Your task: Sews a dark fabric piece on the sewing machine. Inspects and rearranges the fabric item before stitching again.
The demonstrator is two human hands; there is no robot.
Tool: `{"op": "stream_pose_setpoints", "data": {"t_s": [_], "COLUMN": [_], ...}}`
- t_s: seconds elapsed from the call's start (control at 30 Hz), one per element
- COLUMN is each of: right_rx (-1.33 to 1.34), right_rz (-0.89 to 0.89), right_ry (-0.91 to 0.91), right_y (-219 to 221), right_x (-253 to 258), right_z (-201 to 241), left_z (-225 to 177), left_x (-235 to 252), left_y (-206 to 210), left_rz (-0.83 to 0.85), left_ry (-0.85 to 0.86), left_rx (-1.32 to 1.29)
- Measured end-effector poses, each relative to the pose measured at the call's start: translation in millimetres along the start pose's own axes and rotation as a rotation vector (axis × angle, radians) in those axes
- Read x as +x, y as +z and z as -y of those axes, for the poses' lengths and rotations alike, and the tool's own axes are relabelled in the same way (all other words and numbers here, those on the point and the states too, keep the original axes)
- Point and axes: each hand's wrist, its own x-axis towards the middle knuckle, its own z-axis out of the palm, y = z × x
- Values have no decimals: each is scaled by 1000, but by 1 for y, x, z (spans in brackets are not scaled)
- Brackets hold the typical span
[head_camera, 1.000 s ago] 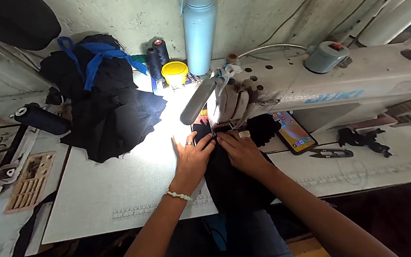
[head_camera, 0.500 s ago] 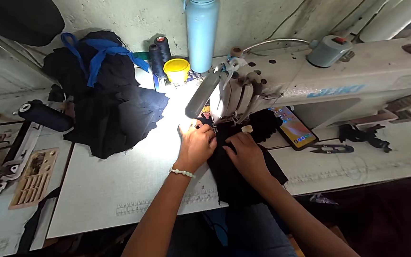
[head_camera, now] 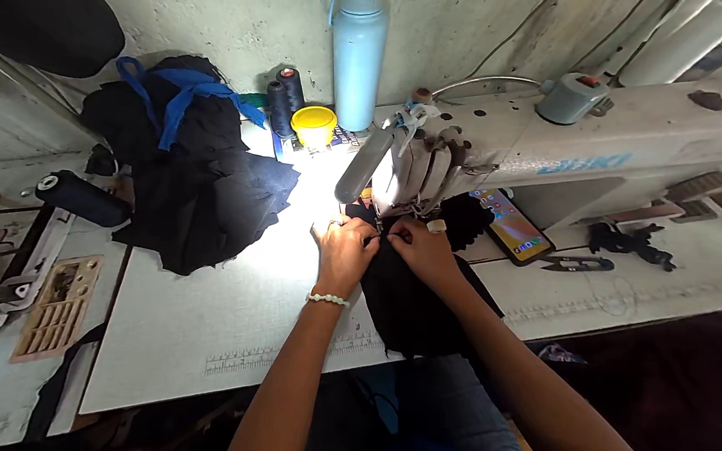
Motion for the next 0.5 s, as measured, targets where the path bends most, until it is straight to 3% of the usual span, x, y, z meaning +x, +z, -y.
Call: {"op": "stream_pose_setpoints", "data": {"t_s": [0.1,0.2,0.43,0.5], "right_rx": [92,53,-38,-125], "right_rz": [85,137,-1,-79], "right_ry": [104,80,136,65], "right_y": [-3,-5,7,14], "right_x": [9,7,5,3], "right_z": [0,5,9,6], "left_z": [4,4,5,5], "left_x": [0,1,0,0], "left_y": [-2,-2,-4,-4], "left_rz": [30,52,76,76], "left_ry": [-67,-112,-132,-134], "left_rx": [-93,-131,-126,-112]}}
